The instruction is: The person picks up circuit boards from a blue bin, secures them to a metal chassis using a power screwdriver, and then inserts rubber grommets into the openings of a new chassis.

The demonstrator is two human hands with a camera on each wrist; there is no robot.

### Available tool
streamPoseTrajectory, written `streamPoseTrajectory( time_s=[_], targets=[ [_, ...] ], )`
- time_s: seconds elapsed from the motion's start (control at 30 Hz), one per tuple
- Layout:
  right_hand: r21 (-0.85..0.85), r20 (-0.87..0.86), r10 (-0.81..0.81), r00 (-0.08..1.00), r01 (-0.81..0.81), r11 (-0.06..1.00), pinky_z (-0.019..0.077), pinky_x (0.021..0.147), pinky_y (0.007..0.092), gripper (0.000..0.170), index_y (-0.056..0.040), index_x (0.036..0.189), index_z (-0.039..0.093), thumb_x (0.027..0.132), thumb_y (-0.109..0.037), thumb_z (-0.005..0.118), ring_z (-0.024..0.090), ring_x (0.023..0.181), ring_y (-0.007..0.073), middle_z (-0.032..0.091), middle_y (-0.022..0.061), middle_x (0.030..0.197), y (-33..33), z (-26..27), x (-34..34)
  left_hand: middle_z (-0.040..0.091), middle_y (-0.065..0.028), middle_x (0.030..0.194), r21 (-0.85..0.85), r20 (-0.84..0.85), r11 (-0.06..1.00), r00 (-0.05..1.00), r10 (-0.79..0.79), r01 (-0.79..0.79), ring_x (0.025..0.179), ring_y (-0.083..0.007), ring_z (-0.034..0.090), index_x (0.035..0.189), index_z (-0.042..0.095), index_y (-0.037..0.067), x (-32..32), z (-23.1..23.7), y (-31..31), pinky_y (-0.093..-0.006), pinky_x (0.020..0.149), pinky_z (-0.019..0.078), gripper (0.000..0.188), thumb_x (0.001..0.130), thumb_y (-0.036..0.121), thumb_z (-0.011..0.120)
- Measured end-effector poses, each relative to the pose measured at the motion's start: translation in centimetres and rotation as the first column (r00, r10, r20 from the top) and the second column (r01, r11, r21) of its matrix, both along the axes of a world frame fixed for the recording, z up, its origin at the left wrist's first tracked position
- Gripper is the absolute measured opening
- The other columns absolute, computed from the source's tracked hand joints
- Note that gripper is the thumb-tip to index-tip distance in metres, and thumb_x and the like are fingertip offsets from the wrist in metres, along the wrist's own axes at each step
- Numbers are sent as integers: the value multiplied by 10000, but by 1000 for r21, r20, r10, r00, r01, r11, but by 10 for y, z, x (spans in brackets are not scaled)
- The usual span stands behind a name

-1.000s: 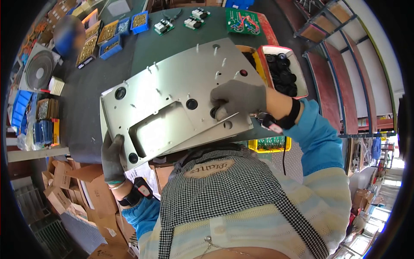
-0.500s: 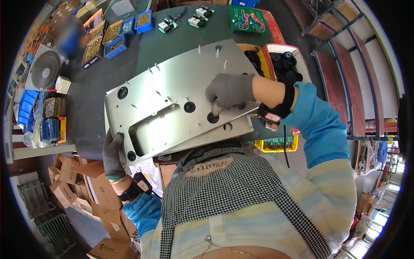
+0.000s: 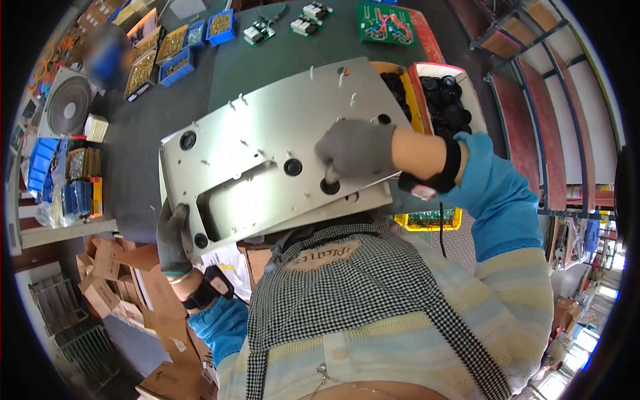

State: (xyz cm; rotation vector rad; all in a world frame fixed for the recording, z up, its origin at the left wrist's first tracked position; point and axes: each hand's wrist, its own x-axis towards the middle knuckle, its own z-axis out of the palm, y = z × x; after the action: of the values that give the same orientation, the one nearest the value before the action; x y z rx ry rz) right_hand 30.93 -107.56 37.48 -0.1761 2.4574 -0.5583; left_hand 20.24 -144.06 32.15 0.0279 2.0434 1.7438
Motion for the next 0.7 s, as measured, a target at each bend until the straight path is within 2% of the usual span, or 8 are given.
streamPoseTrajectory(
  time_s=[0.07,0.2,0.23,0.3,0.33,0.47,0.6,0.7],
  targets=[
    [153,-246,165,955,-130,980,526,735,382,388,-15,988,659,805,-357,679,663,828,268,674,133,875,-1,-14,10,590,-112,1123,-8,25,1000,1000,9,-9,971,-164,576,1302,464,-65,0,3,2,-270,865,461,457,889,125,508],
    [-293,74,-222,972,234,927,497,817,369,257,-33,1007,649,851,-229,590,645,883,276,660,145,924,37,13,20,595,-96,1126,-91,-54,994,996,-66,61,1008,-175,568,1283,477,-47,-3,-1,-10,-280,893,452,448,893,162,541],
    [-331,-454,-256,854,105,938,511,766,344,246,-24,1016,638,841,-194,601,648,840,257,655,143,890,71,-8,28,594,-102,1133,-30,-37,997,996,-76,75,1030,-184,563,1289,470,-46,-5,2,-14,-290,912,445,449,893,153,541],
    [-520,-345,-736,583,534,667,518,757,332,291,-18,1042,621,814,-197,647,659,837,225,663,136,910,123,-7,33,609,-105,1070,6,9,997,996,-83,83,944,-190,605,1282,470,-31,-8,3,-28,-295,829,497,419,898,124,533],
    [-456,-387,-711,587,549,701,517,751,279,253,18,1065,596,883,-157,611,645,816,138,659,93,942,154,-38,41,611,-99,1037,11,42,995,994,-101,100,887,-184,611,1269,479,-24,-13,3,-32,-288,773,508,403,899,127,536],
    [192,-302,-468,831,534,824,456,953,435,553,-139,1310,494,814,-341,631,551,1129,399,501,220,1297,143,-143,53,605,-71,908,11,42,999,998,-51,51,667,-147,603,1206,514,1,-16,0,-31,-254,550,510,330,908,140,546],
    [101,-234,-610,757,643,759,471,919,446,447,-134,1253,544,849,-316,599,576,1073,423,528,245,1249,129,-166,35,585,-58,1110,-69,-45,990,991,-122,119,991,-142,541,1266,508,-19,-15,0,-37,-280,881,446,411,897,153,569],
    [61,-324,-477,817,521,851,498,838,426,305,-71,1035,664,818,-280,618,620,953,376,653,203,986,142,-165,44,578,-82,1162,-55,-57,987,987,-152,149,1029,-160,543,1323,461,-40,-12,3,-28,-283,904,442,492,888,163,572]
  ],
)
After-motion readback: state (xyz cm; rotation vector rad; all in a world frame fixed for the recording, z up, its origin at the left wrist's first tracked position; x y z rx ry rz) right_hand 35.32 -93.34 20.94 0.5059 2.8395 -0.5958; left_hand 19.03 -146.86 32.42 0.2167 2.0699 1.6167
